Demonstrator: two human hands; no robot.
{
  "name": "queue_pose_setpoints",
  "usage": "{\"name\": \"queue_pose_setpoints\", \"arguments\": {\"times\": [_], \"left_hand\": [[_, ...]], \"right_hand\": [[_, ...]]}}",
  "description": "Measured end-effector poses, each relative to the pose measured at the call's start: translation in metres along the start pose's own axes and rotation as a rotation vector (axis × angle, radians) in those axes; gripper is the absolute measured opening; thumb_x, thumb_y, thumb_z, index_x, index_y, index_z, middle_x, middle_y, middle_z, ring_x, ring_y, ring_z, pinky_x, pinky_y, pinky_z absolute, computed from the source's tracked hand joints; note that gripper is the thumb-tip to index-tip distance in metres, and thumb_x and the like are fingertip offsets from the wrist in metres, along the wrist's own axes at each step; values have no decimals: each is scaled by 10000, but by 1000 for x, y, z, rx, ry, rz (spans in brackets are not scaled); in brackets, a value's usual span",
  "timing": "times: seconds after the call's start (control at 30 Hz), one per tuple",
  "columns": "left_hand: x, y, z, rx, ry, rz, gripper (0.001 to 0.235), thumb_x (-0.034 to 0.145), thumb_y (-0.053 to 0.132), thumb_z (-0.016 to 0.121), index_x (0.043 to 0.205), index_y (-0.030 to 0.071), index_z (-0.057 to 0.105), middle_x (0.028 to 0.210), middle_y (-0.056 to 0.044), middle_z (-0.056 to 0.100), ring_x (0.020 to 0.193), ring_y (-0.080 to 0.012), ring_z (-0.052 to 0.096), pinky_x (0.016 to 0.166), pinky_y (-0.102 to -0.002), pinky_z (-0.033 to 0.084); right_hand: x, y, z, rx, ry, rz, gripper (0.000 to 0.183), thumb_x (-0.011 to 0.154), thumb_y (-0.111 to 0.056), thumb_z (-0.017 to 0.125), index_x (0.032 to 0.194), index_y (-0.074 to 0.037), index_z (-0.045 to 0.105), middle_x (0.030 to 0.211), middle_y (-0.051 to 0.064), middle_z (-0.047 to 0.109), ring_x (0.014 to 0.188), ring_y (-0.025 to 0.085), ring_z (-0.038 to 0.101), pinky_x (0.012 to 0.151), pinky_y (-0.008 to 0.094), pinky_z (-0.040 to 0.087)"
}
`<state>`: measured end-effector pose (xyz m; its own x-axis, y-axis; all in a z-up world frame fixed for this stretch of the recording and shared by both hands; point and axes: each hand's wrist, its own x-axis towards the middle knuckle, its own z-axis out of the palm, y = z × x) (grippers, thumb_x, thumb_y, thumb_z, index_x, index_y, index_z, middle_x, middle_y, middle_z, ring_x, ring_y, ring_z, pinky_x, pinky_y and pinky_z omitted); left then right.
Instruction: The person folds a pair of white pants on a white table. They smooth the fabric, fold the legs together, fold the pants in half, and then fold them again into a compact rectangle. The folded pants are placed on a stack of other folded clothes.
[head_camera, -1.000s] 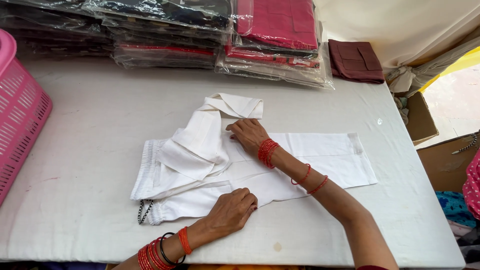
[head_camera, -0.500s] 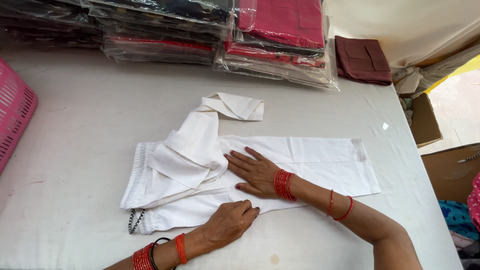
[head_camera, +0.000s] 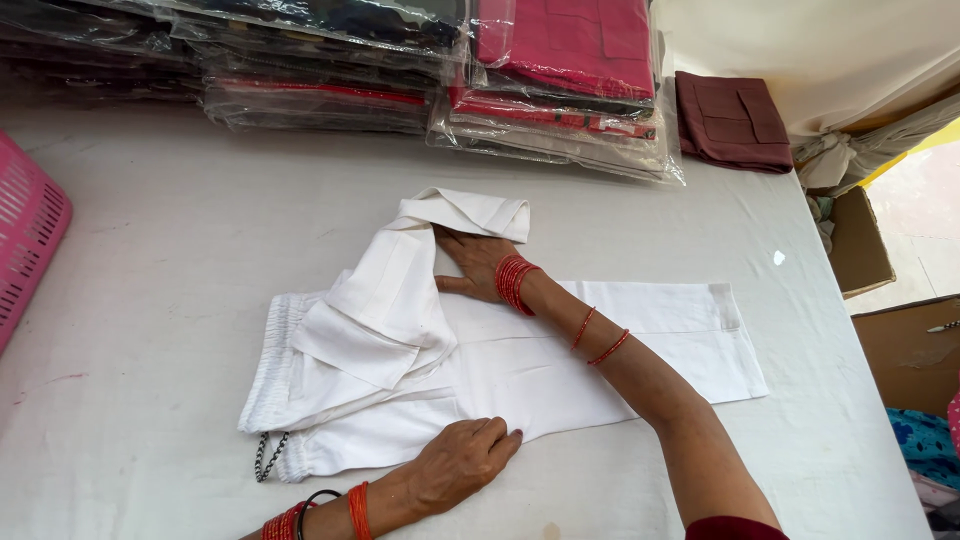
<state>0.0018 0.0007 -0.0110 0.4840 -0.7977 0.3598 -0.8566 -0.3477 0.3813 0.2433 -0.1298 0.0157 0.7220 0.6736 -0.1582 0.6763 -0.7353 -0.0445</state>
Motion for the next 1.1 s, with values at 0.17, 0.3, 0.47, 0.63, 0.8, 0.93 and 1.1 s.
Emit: {"name": "queue_pose_setpoints", "arguments": {"times": [0.17, 0.3, 0.47, 0.63, 0.8, 0.93, 1.1], "left_hand": [[7, 9, -21, -61, 39, -51, 264, 930, 41, 670, 1172, -63, 671, 862, -107, 563, 732, -197, 596, 612, -324, 528], [-11, 14, -32, -86, 56, -78, 263, 953, 75, 671, 1195, -29, 676, 869, -111, 563, 772, -225, 589, 652, -355, 519], [-68, 2, -55, 219, 136, -256, 348, 904, 221, 678, 1183, 12, 677, 1041, -145, 648, 925, -266, 598, 809, -415, 480], [-106, 4, -73, 430, 177, -259, 339, 886, 235, 655, 1157, 30, 667, 1050, -93, 631, 939, -241, 595, 872, -421, 485], [-136, -22, -53, 350, -86, -390, 290, 856, 84, 631, 1141, 43, 667, 1024, -65, 612, 957, -223, 579, 899, -372, 493], [-137, -23, -61, 226, -187, -408, 296, 882, 73, 604, 1175, 34, 630, 1044, -84, 577, 990, -232, 558, 905, -394, 479], [-144, -29, -56, 108, -243, -471, 286, 923, 71, 573, 1202, 77, 635, 1073, -84, 582, 1027, -237, 563, 916, -394, 472]], "right_hand": [[2, 5, 7, 40, 27, 77, 973, 894, -810, 282, 1606, -155, 183, 1629, 150, 278, 1490, 345, 265, 1206, 506, 213], [-20, -16, -4, 64, 53, 169, 880, 927, -741, 289, 1604, -181, 238, 1582, 144, 384, 1437, 321, 366, 1203, 499, 255], [-61, -18, 23, -22, 432, 43, 603, 1089, -484, 322, 1524, -78, 420, 1552, 139, 518, 1475, 276, 445, 1266, 450, 305], [-114, -63, 12, 65, 270, -74, 724, 1045, -565, 339, 1531, -29, 349, 1582, 188, 398, 1494, 294, 341, 1247, 451, 239], [-95, -76, 23, 40, 157, -93, 1073, 920, -801, 333, 1559, 50, 196, 1629, 259, 215, 1530, 337, 163, 1248, 452, 133], [-63, -61, 16, -85, 56, -79, 1275, 774, -951, 317, 1557, 42, 153, 1636, 259, 139, 1540, 342, 64, 1245, 481, 48], [-55, -56, 10, -98, 33, -96, 1342, 692, -988, 326, 1558, 21, 146, 1626, 242, 142, 1530, 328, 55, 1231, 496, 21]]}}
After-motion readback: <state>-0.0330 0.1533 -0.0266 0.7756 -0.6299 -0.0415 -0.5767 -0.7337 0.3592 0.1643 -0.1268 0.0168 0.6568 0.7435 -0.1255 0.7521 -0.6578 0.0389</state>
